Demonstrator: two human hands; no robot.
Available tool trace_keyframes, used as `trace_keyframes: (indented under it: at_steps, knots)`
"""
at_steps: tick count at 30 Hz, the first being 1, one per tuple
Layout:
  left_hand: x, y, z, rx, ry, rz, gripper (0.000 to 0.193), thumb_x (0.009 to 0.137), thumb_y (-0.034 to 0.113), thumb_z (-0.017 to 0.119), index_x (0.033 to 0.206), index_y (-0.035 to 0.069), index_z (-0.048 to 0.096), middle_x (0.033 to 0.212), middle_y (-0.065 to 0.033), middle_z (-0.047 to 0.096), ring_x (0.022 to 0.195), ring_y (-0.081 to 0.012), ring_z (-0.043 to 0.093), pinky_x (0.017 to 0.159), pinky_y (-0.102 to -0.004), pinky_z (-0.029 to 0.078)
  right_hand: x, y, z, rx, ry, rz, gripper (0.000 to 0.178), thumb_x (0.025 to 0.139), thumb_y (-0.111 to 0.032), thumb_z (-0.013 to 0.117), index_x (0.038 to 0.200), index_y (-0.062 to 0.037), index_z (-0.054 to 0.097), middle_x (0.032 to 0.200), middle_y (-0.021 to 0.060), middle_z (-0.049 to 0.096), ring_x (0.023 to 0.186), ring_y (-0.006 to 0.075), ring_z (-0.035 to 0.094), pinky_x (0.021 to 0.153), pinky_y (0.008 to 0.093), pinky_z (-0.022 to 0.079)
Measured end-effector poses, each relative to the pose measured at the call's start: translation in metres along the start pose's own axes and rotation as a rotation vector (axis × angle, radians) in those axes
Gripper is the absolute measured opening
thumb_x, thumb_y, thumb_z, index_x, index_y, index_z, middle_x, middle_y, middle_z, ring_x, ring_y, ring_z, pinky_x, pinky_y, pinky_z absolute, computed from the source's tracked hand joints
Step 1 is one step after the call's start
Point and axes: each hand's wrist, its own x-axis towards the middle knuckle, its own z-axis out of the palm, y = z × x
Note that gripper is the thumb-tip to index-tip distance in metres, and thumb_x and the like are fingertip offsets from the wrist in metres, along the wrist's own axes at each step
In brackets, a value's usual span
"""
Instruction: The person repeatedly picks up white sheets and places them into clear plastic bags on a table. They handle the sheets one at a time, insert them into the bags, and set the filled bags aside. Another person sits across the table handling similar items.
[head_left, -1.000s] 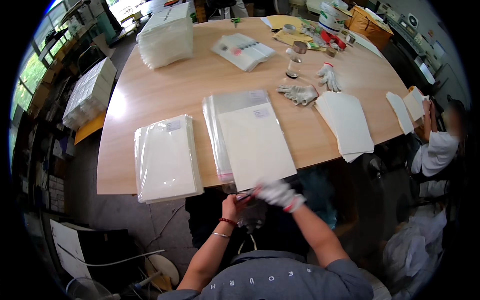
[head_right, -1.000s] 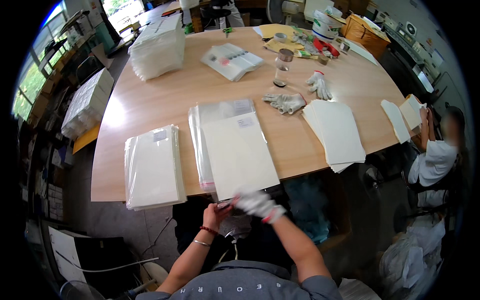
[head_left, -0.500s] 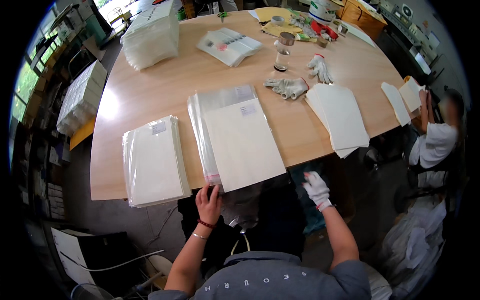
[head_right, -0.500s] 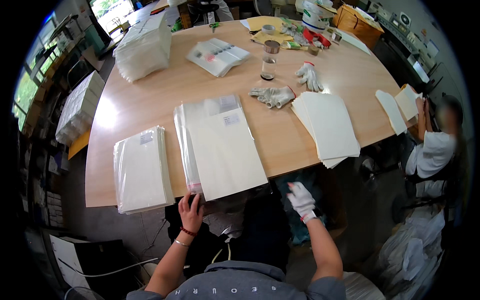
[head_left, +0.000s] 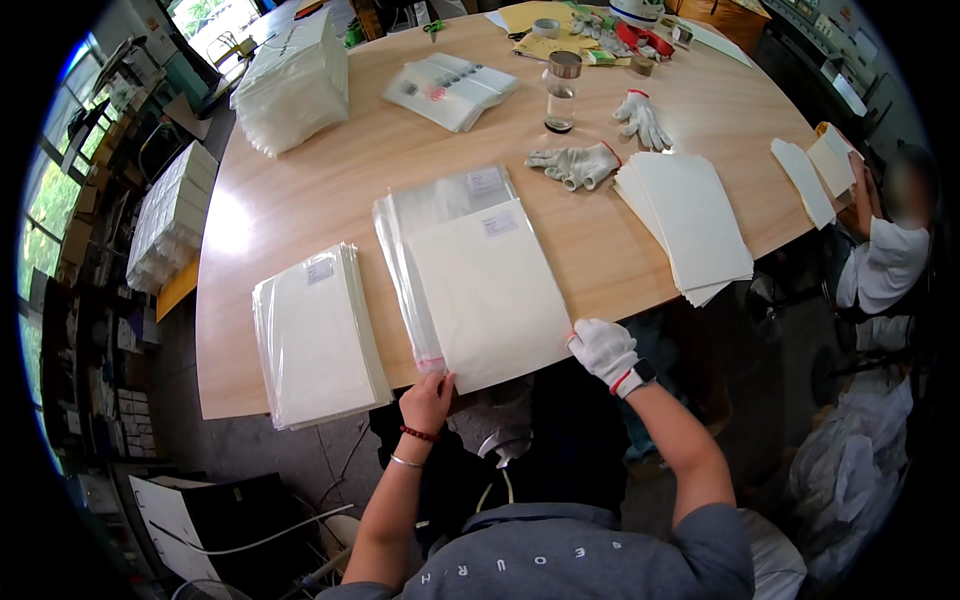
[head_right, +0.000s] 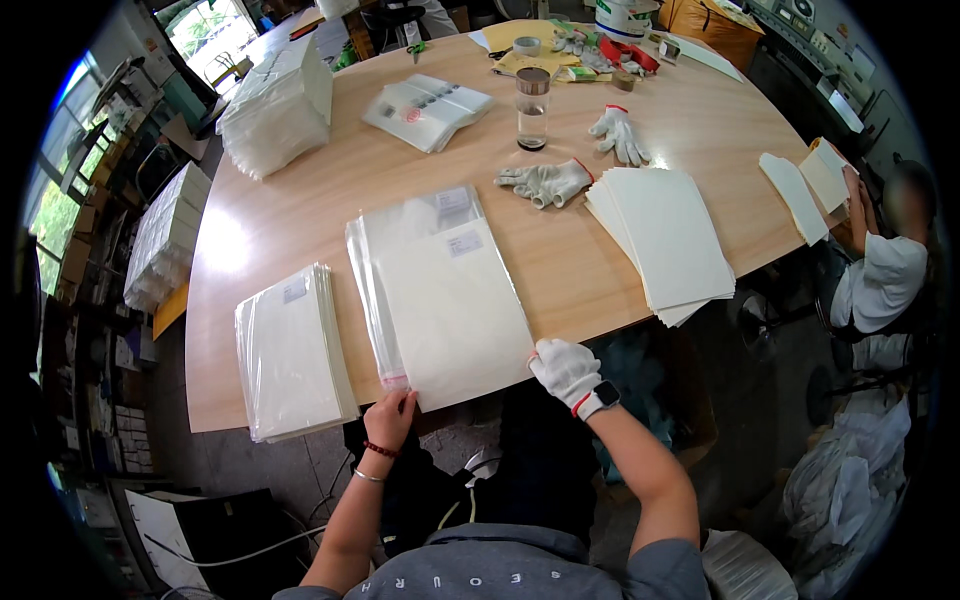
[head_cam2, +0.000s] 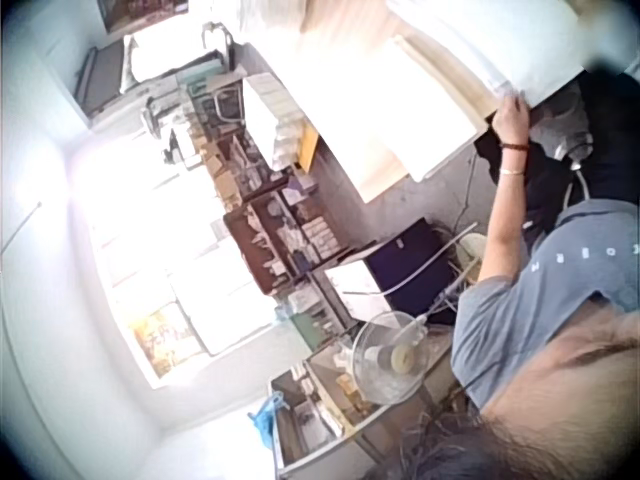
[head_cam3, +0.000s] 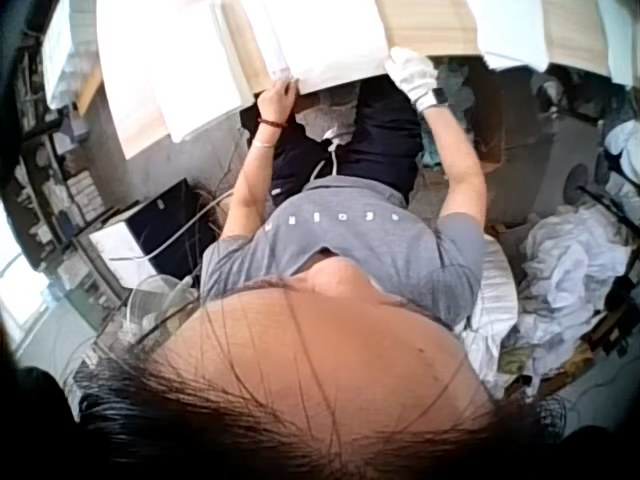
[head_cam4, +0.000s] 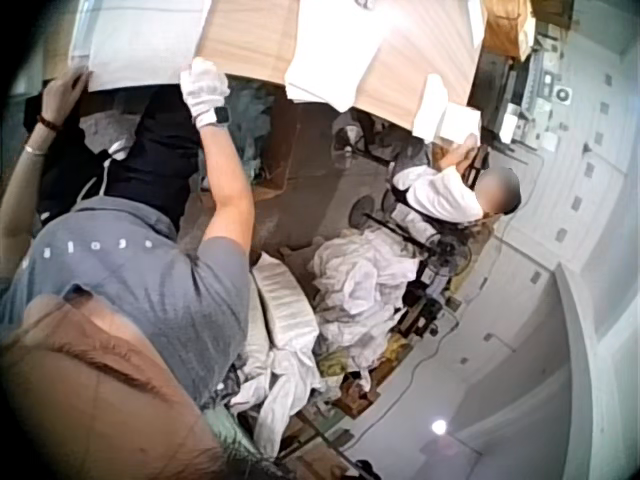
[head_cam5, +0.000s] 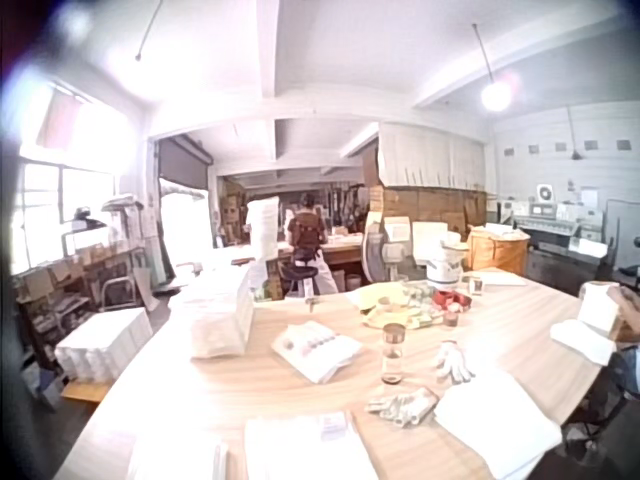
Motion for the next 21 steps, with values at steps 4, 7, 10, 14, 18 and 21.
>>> trace_keyframes:
  at_steps: [4,7,10,14,18,21]
  knots:
    - [-0.015,-0.004,0.001,-0.210,-0.116,-0.443,0.030,0.085,0.031,0.057,0.071,0.005,0.059,0.055,-0.0118,0.057,0.052,-0.0277,0.059,0.047,-0.0343,0.045,-0.008,-0.007,0.007,-0.061,0.046,0.178,0.026,0.083,-0.028,0.053,0.072,-0.0050,0.057,0.063,0.0141,0.059,0.055,0.0295,0.058,0.052,0.0387,0.047]
    - [-0.023,0.006,0.001,-1.076,-0.144,-0.845,0.030,0.089,0.030,0.054,0.092,0.001,0.059,0.072,-0.0047,0.061,0.059,-0.0149,0.061,0.049,-0.0259,0.044,-0.016,-0.003,0.007,0.607,-0.043,0.487,0.024,0.085,-0.025,0.053,0.073,-0.0048,0.056,0.060,0.0082,0.057,0.049,0.0184,0.056,0.047,0.0306,0.046]
    - [-0.018,0.018,-0.006,-1.278,-0.267,-0.831,0.029,0.088,0.026,0.057,0.104,0.003,0.055,0.083,-0.0025,0.061,0.063,-0.0114,0.061,0.049,-0.0210,0.043,-0.025,-0.004,0.010,1.061,-0.100,0.564,0.017,0.086,-0.018,0.055,0.077,-0.0035,0.056,0.062,0.0007,0.054,0.050,0.0058,0.051,0.047,0.0215,0.044]
    - [-0.005,0.014,-0.046,-1.146,-0.261,-0.565,0.021,0.085,0.016,0.061,0.099,0.001,0.054,0.077,-0.0035,0.060,0.063,-0.0091,0.059,0.051,-0.0204,0.045,-0.033,-0.029,0.025,1.060,-0.075,0.544,0.010,0.085,-0.012,0.051,0.082,-0.0034,0.057,0.068,0.0013,0.056,0.053,0.0063,0.053,0.050,0.0217,0.047]
    - [-0.020,-0.037,-0.116,-1.083,-0.072,-0.390,0.006,0.086,0.004,0.057,0.088,0.001,0.052,0.068,0.0007,0.051,0.061,-0.0069,0.054,0.058,-0.0239,0.051,-0.014,-0.096,0.049,1.031,-0.218,0.317,0.013,0.084,-0.012,0.049,0.087,-0.0018,0.057,0.075,0.0045,0.060,0.059,0.0114,0.059,0.054,0.0248,0.048]
    - [-0.033,-0.117,-0.168,-0.906,0.096,-0.396,0.007,0.083,0.006,0.059,0.089,0.004,0.056,0.078,0.0006,0.058,0.072,-0.0071,0.055,0.063,-0.0211,0.046,0.019,-0.171,0.070,1.042,-0.223,-0.011,0.016,0.085,-0.014,0.049,0.088,-0.0005,0.056,0.067,0.0098,0.060,0.058,0.0177,0.062,0.054,0.0291,0.048]
